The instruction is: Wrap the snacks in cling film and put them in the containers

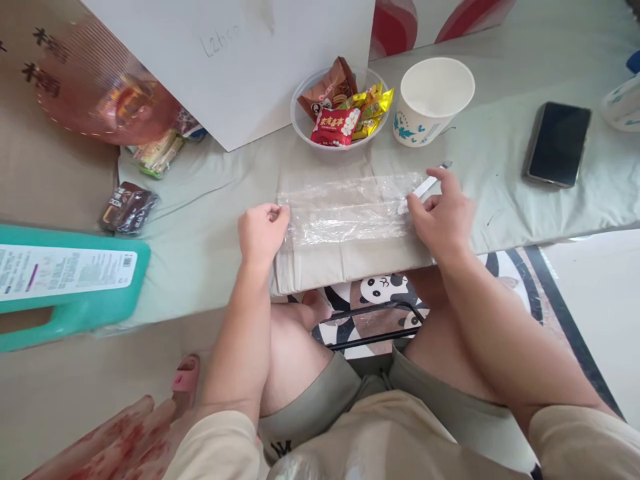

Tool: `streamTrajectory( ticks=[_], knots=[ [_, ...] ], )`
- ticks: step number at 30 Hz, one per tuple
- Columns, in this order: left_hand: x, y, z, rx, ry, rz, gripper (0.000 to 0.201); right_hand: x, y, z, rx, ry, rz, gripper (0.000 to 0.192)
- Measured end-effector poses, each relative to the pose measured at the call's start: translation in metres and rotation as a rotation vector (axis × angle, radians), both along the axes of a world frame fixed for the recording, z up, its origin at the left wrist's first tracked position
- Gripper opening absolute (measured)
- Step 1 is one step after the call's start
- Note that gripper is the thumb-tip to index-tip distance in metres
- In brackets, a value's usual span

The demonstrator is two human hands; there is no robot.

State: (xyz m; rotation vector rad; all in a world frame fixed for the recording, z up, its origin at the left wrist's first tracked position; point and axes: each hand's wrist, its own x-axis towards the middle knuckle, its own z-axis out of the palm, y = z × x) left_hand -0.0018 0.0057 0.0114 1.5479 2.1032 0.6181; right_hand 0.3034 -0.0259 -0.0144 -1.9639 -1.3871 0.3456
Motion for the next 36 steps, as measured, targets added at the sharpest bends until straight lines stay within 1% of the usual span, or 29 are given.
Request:
streamTrajectory(
  ticks=[1,2,3,5,6,7,8,9,10,11,12,13,15,17,18,19,22,23,25,26,28,29,30,32,34,36],
  knots=[
    [-0.001,0.002,-0.001,0.018,0.074,0.013,0.018,0.001,0.002,-0.003,0.011,-0.037,0.002,0.049],
    [-0.002,0.004,-0.001,0.047,0.135,0.028,0.018,0.002,0.004,-0.006,0.029,-0.076,0.000,0.054],
    [-0.003,0.004,0.000,0.096,0.181,0.047,0.024,0.002,0.005,-0.008,0.056,-0.113,-0.005,0.058],
    [0.000,-0.001,0.004,0.261,0.225,0.051,0.031,0.003,0.003,-0.008,0.137,-0.169,-0.005,0.063],
    [0.004,-0.005,0.007,0.358,0.224,0.001,0.029,0.003,0.001,-0.006,0.189,-0.185,0.011,0.062],
    [0.010,-0.012,0.010,0.445,0.214,-0.097,0.024,0.003,-0.001,-0.004,0.245,-0.194,0.042,0.058],
    [0.019,-0.019,0.013,0.501,0.197,-0.247,0.019,0.002,-0.004,-0.002,0.298,-0.198,0.088,0.051],
    [0.028,-0.026,0.015,0.509,0.180,-0.440,0.019,0.000,-0.007,0.000,0.341,-0.201,0.139,0.044],
    [0.039,-0.033,0.016,0.472,0.184,-0.631,0.025,-0.001,-0.009,0.002,0.371,-0.201,0.185,0.038],
    [0.049,-0.038,0.016,0.407,0.208,-0.766,0.038,-0.003,-0.011,0.003,0.385,-0.198,0.221,0.034],
    [0.058,-0.042,0.015,0.311,0.240,-0.847,0.055,-0.004,-0.012,0.004,0.390,-0.188,0.243,0.031],
    [0.065,-0.044,0.014,0.204,0.268,-0.894,0.068,-0.005,-0.012,0.004,0.390,-0.170,0.252,0.030],
    [0.073,-0.047,0.011,0.018,0.312,-0.929,0.087,-0.004,-0.011,0.002,0.387,-0.127,0.240,0.029],
    [0.075,-0.051,0.009,-0.065,0.330,-0.979,0.095,0.000,-0.007,0.001,0.381,-0.086,0.207,0.028],
    [0.074,-0.054,0.009,-0.065,0.334,-1.027,0.096,0.003,-0.005,0.001,0.376,-0.072,0.182,0.026],
    [0.073,-0.058,0.008,-0.042,0.338,-1.084,0.090,0.006,-0.004,0.001,0.367,-0.059,0.154,0.025],
    [0.070,-0.072,0.004,0.099,0.342,-1.215,0.050,0.015,0.001,0.004,0.347,-0.018,0.074,0.020],
    [0.069,-0.075,0.002,0.146,0.323,-1.237,0.044,0.018,0.002,0.005,0.347,-0.001,0.052,0.019],
    [0.064,-0.077,0.000,0.223,0.211,-1.230,0.042,0.022,0.001,0.007,0.356,0.055,0.020,0.019],
    [0.060,-0.077,0.000,0.259,0.099,-1.208,0.040,0.024,0.000,0.008,0.362,0.096,0.015,0.019],
    [0.053,-0.074,0.005,0.286,-0.232,-1.122,0.036,0.025,-0.003,0.008,0.355,0.205,0.059,0.020],
    [0.050,-0.072,0.009,0.257,-0.437,-1.053,0.034,0.025,-0.005,0.009,0.344,0.258,0.112,0.021],
    [0.048,-0.070,0.013,0.196,-0.650,-0.968,0.031,0.023,-0.007,0.010,0.325,0.307,0.187,0.023],
    [0.048,-0.067,0.022,-0.004,-1.013,-0.750,0.030,0.017,-0.012,0.013,0.264,0.402,0.408,0.035],
    [0.053,-0.063,0.027,-0.187,-1.231,-0.521,0.036,0.008,-0.018,0.018,0.171,0.503,0.654,0.052],
    [0.060,-0.057,0.026,-0.302,-1.335,-0.358,0.039,-0.002,-0.023,0.023,0.073,0.611,0.847,0.062]
  ],
)
